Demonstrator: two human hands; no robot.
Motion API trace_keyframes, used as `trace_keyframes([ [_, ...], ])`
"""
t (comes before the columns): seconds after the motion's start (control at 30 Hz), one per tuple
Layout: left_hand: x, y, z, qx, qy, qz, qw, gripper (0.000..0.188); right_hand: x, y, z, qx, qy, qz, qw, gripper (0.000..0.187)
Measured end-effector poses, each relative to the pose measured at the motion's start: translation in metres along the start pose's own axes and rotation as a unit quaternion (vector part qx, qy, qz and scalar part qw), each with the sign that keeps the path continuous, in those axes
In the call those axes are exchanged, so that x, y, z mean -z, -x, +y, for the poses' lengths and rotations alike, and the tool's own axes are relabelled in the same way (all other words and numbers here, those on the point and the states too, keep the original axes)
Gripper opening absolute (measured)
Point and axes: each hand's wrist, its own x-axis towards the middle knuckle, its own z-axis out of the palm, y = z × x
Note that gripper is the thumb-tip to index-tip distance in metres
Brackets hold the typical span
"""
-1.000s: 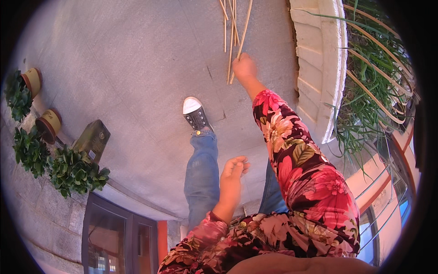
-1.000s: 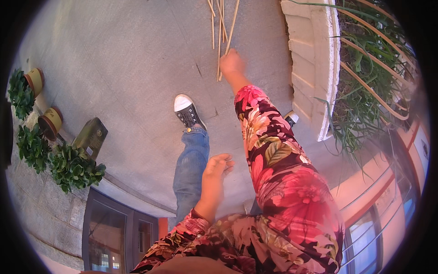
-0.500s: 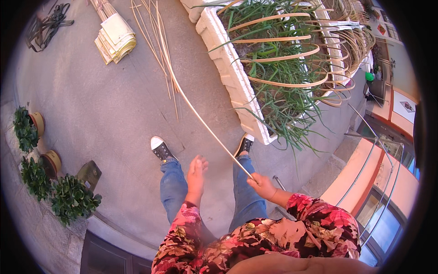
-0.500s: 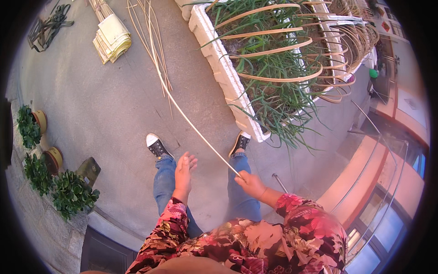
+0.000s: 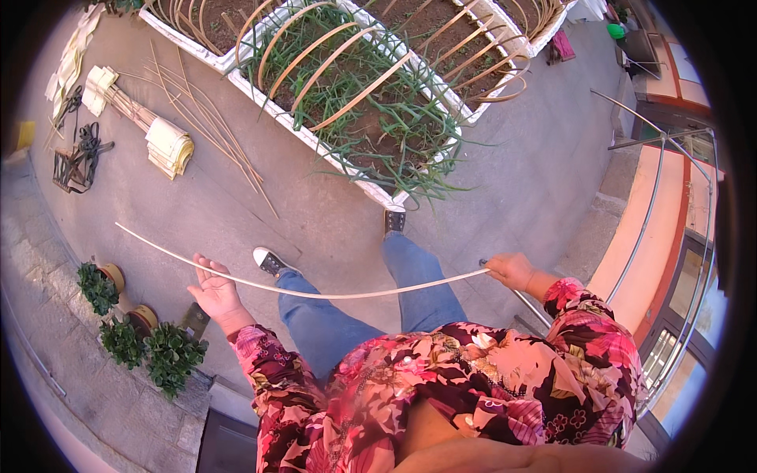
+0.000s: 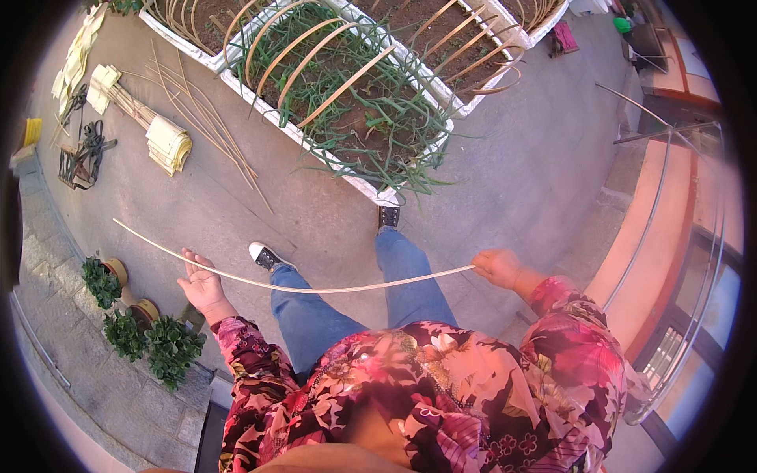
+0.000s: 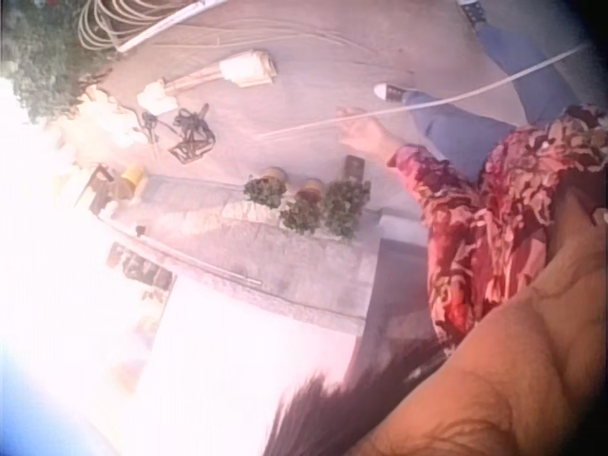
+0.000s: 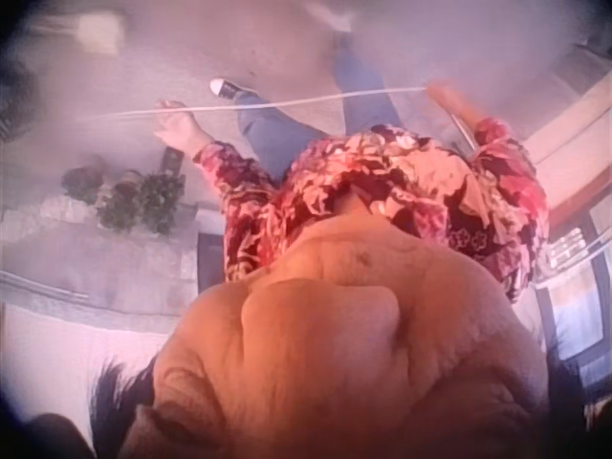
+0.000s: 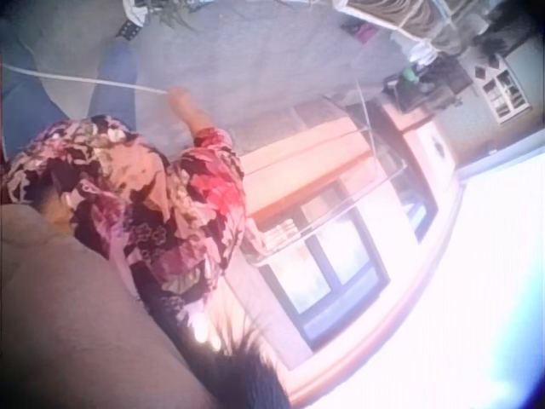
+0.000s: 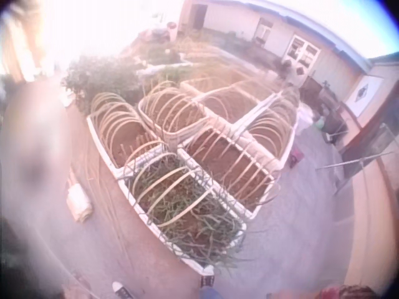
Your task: The person sits on the ground and peels thin bamboo strips from bundled material, then bends each strip into a circular hoop and places it over a raised garden bed. The person repeats this process for multiple hoops across several beds.
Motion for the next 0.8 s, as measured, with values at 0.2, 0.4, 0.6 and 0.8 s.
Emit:
trace_keyframes([
  [0.2,-0.063,0.059,-0.011,-0.001,-0.067,-0.101,0.993,0.049,0.043,0.058,0.104,-0.095,0.085,0.005,0.992,0.015],
  [0.4,-0.080,0.091,-0.036,-0.097,-0.116,0.059,0.987,0.029,0.085,0.061,0.184,-0.333,0.048,0.346,0.876,0.045],
  [0.6,-0.039,0.110,-0.092,-0.065,-0.107,0.192,0.973,0.025,0.125,-0.030,0.148,-0.314,-0.574,0.586,0.478,0.057],
  [0.8,0.007,0.095,-0.175,-0.065,-0.239,0.315,0.916,0.026,0.165,-0.097,0.080,-0.337,-0.424,0.516,0.664,0.054],
])
